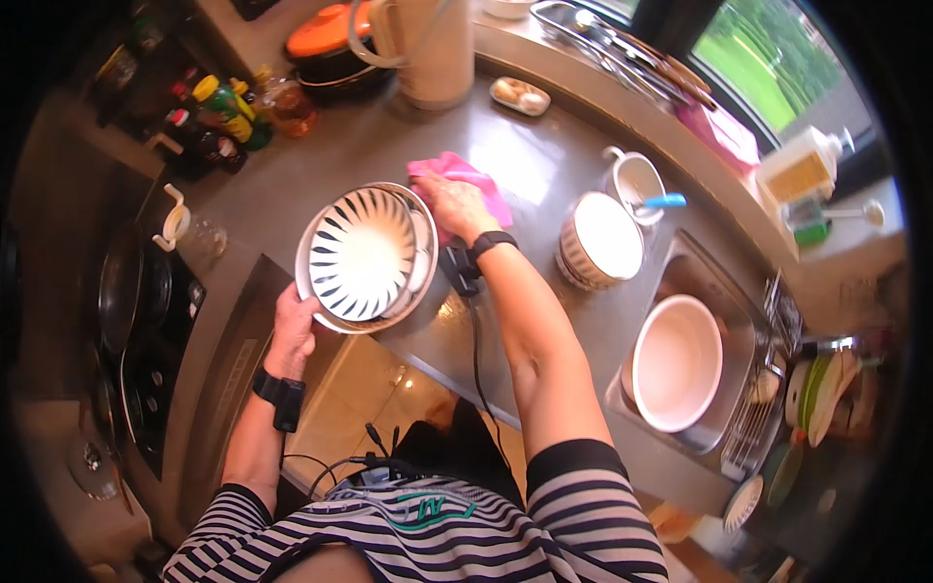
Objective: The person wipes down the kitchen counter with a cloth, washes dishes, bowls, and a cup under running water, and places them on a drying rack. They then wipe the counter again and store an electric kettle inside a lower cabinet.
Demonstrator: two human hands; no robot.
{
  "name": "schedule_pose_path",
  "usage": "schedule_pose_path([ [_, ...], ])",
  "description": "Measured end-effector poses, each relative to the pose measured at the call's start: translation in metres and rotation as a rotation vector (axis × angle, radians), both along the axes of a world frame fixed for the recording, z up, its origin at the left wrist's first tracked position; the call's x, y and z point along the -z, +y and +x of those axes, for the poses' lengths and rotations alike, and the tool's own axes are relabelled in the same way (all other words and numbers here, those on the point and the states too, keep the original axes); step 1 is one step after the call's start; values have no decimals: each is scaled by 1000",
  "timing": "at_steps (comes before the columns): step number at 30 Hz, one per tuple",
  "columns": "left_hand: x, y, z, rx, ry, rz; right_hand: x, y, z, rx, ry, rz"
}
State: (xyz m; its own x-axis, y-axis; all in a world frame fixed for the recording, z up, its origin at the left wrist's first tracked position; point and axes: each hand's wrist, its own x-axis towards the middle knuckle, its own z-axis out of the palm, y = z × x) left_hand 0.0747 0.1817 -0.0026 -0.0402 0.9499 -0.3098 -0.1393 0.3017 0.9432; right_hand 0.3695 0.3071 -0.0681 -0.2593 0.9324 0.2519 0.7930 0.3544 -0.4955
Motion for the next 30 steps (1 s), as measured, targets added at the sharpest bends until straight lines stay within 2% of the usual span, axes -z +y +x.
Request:
schedule_pose_path([
  [1, -1, -4, 9, -9, 14, 26, -7, -9, 3, -71, 14, 77],
  [3, -15, -11, 22, 14, 82, 30, -6, -42, 17, -76, 152, 57],
  [4, -21, -11, 26, 25, 99, 22, -44, -73, 21, -37, 183, -142],
  [5, -21, -11, 31, 18, 99, 19, -22, -93, 24, -43, 247, 12],
  [10, -13, -2, 28, 66, 96, -6, -40, -212, 46, 101, -87, -165],
  [12, -10, 2, 28, 74, 96, -21, -25, -244, 72, 142, -7, -73],
  [13, -9, 5, 30, 82, 85, -25, -22, -254, 90, 163, -60, 2],
  [14, -7, 7, 33, 90, 74, -29, -24, -265, 109, 186, 0, -35],
  [15, -6, 4, 39, 79, 80, -30, -9, -274, 134, 246, -73, -196],
  [16, -2, 1, 43, 98, 61, -17, -8, -284, 148, 404, 84, -140],
  [18, 0, 0, 56, 118, 75, -18, -3, -290, 196, 571, 141, -162],
  [20, 10, 20, 66, 157, 67, -20, 16, -280, 260, 888, 437, -246],
  [22, 18, 24, 64, 162, 63, -23, 27, -280, 263, 905, 381, -105],
  [25, 35, 46, 71, 183, 16, -38, -57, -282, 184, 844, 612, -123],
  [26, 40, 47, 70, 172, 12, -56, -31, -278, 167, 691, 463, 10],
  [27, 43, 53, 71, 167, 0, -62, -44, -270, 123, 665, 414, -43],
  [28, 45, 59, 68, 168, -45, -87, -37, -257, 85, 548, 434, 62],
  [29, 45, 61, 65, 169, -91, -113, -64, -249, 40, 527, 538, -120],
  [30, 43, 67, 71, 150, -109, -138, -61, -236, 9, 541, 440, -96],
])
